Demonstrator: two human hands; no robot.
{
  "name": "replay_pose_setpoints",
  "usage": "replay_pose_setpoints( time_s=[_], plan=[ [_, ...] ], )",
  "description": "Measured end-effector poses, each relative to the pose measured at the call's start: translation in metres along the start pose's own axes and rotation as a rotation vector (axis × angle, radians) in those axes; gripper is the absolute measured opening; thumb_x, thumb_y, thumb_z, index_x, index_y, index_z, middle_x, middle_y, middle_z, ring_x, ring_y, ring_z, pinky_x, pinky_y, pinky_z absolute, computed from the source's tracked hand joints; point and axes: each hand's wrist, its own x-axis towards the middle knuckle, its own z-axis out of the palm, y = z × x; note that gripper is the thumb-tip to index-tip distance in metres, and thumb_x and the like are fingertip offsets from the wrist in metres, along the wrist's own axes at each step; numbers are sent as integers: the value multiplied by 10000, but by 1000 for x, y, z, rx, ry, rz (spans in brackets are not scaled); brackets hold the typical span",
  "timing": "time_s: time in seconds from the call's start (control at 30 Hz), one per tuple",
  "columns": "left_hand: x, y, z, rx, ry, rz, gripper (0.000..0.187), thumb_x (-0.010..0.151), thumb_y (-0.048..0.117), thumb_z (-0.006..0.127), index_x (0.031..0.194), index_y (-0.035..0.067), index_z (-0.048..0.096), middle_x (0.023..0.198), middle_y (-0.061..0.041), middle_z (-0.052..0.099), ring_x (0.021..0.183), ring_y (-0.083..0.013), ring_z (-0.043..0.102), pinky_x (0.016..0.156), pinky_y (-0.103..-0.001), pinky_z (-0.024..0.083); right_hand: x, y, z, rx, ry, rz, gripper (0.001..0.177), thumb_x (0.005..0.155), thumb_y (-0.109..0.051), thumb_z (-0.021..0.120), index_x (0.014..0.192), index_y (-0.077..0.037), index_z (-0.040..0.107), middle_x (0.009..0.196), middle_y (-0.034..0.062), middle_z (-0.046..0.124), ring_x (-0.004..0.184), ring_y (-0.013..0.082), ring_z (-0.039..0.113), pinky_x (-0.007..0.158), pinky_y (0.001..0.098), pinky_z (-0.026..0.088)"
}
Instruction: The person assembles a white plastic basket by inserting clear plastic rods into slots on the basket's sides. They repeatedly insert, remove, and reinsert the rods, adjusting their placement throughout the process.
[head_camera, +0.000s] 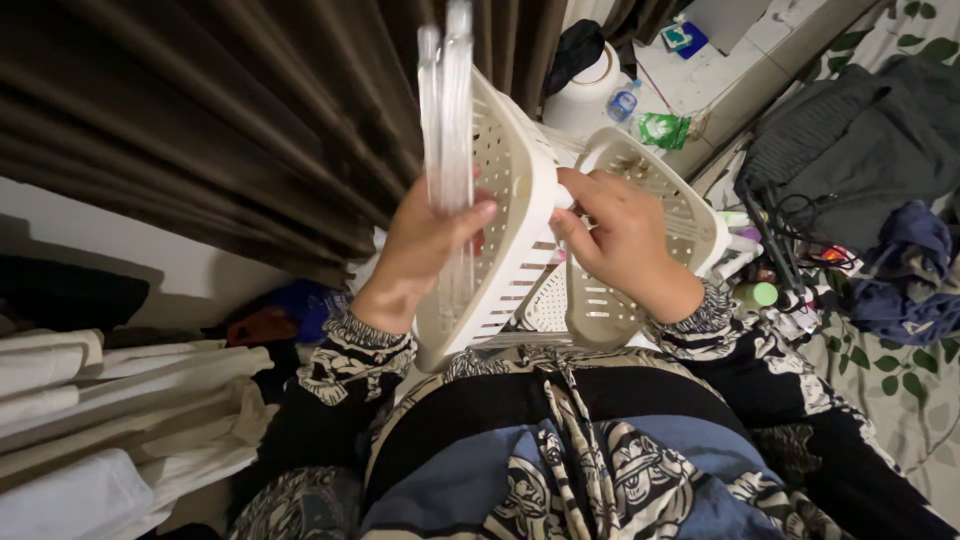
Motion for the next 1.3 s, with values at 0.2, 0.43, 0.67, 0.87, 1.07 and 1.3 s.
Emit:
replay_pose_setpoints(
  time_s=[0.2, 0.43, 0.67, 0.87, 1.07, 1.3],
  plan=[
    [-8, -5, -6, 84, -239, 502, 723, 808, 168, 894, 1377, -22, 491, 1278, -155, 670, 1208, -230, 675, 1045, -365, 591, 4, -8, 9, -32, -69, -68, 299, 961, -237, 742, 1223, -103, 694, 819, 71, 614, 724, 274, 634, 627, 393, 486],
    [-20, -7, -2, 230, -51, 458, 697, 800, 83, 857, 1386, -18, 494, 1238, -121, 684, 1136, -173, 675, 960, -295, 565, 10, -10, 17, -187, -53, -137, 373, 917, -309, 798, 1237, -138, 713, 773, 43, 606, 650, 233, 621, 569, 364, 488],
    [-23, -6, -7, 241, -41, 446, 640, 817, 51, 826, 1374, -1, 514, 1234, -120, 686, 1125, -167, 688, 947, -292, 579, 12, -14, 19, -259, -67, -130, 464, 883, -343, 815, 1291, -145, 715, 699, 32, 608, 607, 230, 620, 557, 362, 496],
    [-23, -8, -6, 136, -94, 466, 623, 845, 32, 803, 1381, 1, 485, 1284, -126, 667, 1208, -179, 676, 1009, -299, 574, 7, -17, 23, -165, 20, -33, 400, 891, -360, 840, 1205, -134, 740, 763, 38, 687, 623, 199, 661, 559, 330, 504],
    [-24, -10, -6, 90, -135, 474, 591, 873, 23, 790, 1377, -3, 481, 1271, -136, 681, 1192, -178, 688, 1014, -304, 572, -3, -6, 30, -138, 93, 74, 408, 814, -423, 913, 910, -78, 717, 688, 50, 659, 588, 208, 644, 543, 339, 485],
    [-20, -13, -1, 316, -37, 588, 692, 837, 53, 845, 1411, -12, 465, 1318, -146, 659, 1222, -214, 675, 1045, -321, 542, -11, 11, 39, -150, 87, 178, 497, 716, -441, 954, 679, -55, 642, 605, 104, 605, 526, 273, 595, 515, 388, 457]
  ],
)
